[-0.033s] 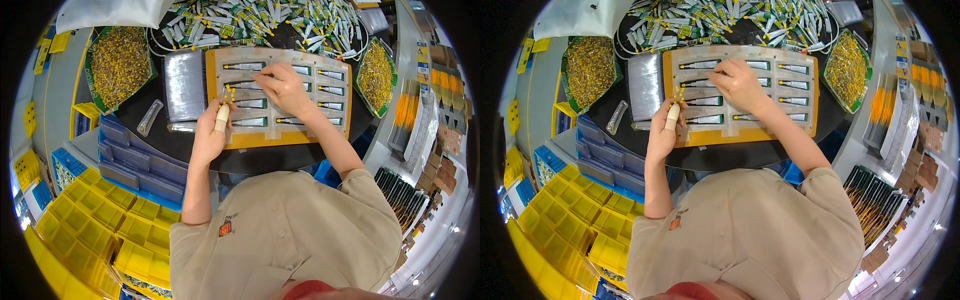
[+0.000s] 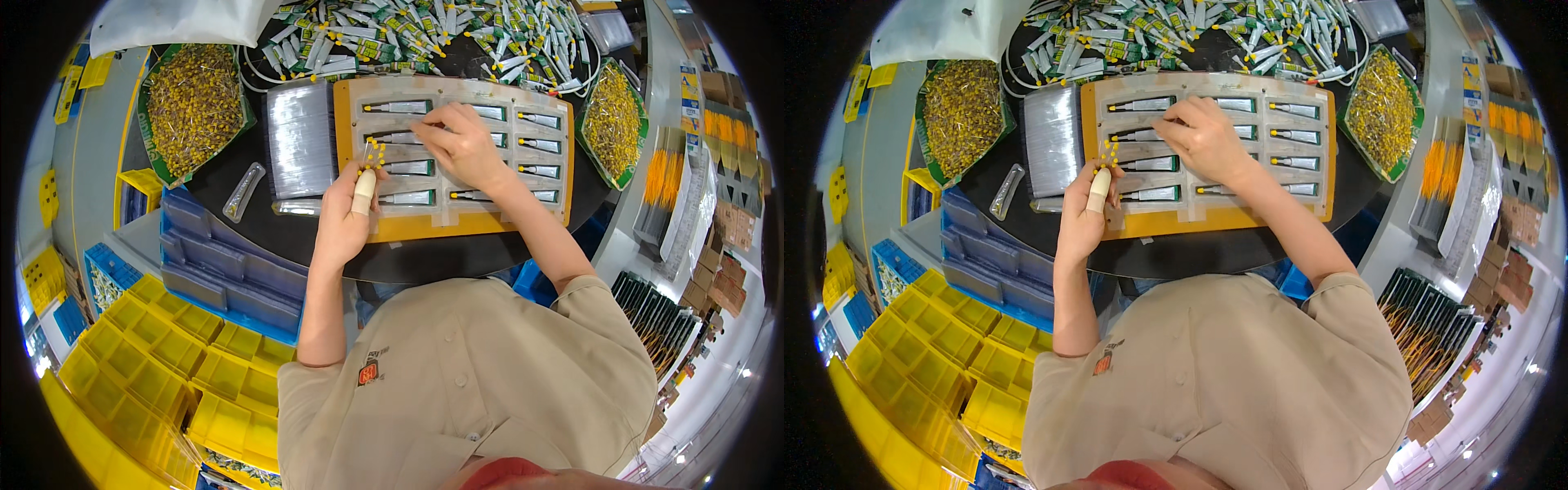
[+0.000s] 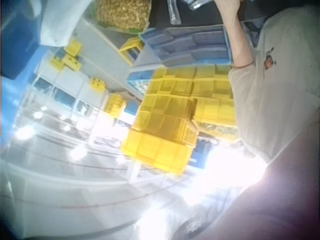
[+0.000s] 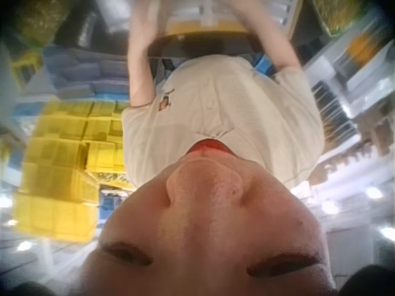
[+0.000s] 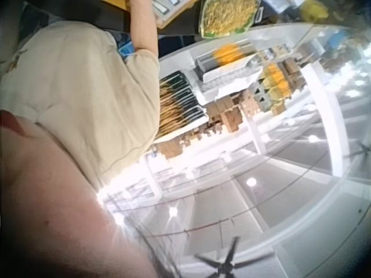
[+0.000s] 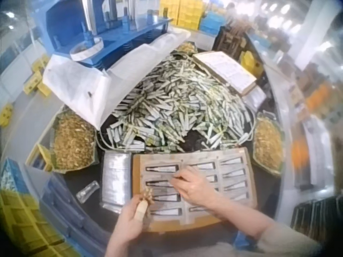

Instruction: The person assembles small electronic components by placing them into a yellow tray with multiple slots. They pick up components from a pile, align them, and insert them into the tray, repeating this process throughout the clip.

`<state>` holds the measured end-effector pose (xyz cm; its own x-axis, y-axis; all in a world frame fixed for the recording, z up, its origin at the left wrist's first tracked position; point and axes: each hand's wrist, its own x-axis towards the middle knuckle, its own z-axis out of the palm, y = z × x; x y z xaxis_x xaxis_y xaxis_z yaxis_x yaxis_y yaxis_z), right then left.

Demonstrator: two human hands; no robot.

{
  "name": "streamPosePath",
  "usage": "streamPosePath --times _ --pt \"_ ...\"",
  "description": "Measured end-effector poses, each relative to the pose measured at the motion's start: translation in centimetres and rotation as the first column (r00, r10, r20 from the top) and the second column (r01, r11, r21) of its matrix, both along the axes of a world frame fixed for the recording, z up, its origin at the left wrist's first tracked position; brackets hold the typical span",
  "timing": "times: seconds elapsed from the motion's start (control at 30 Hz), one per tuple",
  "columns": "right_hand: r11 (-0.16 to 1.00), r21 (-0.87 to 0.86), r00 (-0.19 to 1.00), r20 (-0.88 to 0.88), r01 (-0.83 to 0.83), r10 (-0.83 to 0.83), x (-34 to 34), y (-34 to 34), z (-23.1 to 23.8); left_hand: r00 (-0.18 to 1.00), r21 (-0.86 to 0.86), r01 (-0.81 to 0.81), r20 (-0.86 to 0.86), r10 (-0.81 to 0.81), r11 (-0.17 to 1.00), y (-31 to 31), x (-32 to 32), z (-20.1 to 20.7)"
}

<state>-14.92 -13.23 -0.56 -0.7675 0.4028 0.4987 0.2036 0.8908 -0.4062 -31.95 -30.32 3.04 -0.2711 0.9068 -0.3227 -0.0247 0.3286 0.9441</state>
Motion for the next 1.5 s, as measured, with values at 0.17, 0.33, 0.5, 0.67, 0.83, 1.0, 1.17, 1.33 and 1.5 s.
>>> streamPosePath --times 0.17,0.33,0.5,0.67,0.83,1.0,1.17,1.33,1.5 --pt "0.999 -0.034 0.999 0.039 -0.011 0.012 1.4 -2.8 0.7 0.98 0.031 -0.036 -0.196 0.041 0.999 -0.4 0.4 0.9" --pt "0.99 -0.135 0.998 0.054 0.048 -0.041 1.7 -4.8 1.5 0.97 -0.058 -0.097 -0.228 0.081 0.994 -0.9 0.3 1.5" --pt "0.97 -0.243 0.997 -0.079 -0.033 0.014 3.3 -5.2 3.5 0.751 0.015 0.168 -0.65 -0.118 0.986 -0.3 2.9 1.6" --pt "0.931 -0.353 0.994 0.027 -0.089 0.105 5.8 -3.9 4.6 0.661 -0.095 0.378 -0.669 -0.341 0.921 1.7 5.8 2.4" --pt "0.812 -0.579 0.994 0.107 0.074 -0.014 10.2 0.2 4.4 0.668 -0.047 0.39 -0.672 -0.318 0.919 4.6 5.7 3.1" --pt "0.925 -0.36 0.988 -0.037 0.125 -0.148 9.6 4.4 1.9 0.666 0.051 0.376 -0.709 -0.232 0.925 7.1 4.5 1.6" --pt "0.995 -0.025 0.995 -0.041 0.093 -0.094 8.3 6.8 0.1 0.477 0.008 0.589 -0.81 -0.34 0.808 7.5 3.4 0.0" --pt "0.995 -0.04 0.995 -0.019 0.093 -0.094 10.3 4.1 0.2 0.428 -0.038 0.621 -0.82 -0.38 0.783 5.9 2.2 -0.7" --pt "0.985 -0.027 0.985 0.028 0.171 -0.17 12.7 3.4 0.4 0.475 0.004 0.555 -0.822 -0.313 0.832 4.9 2.0 -0.4"
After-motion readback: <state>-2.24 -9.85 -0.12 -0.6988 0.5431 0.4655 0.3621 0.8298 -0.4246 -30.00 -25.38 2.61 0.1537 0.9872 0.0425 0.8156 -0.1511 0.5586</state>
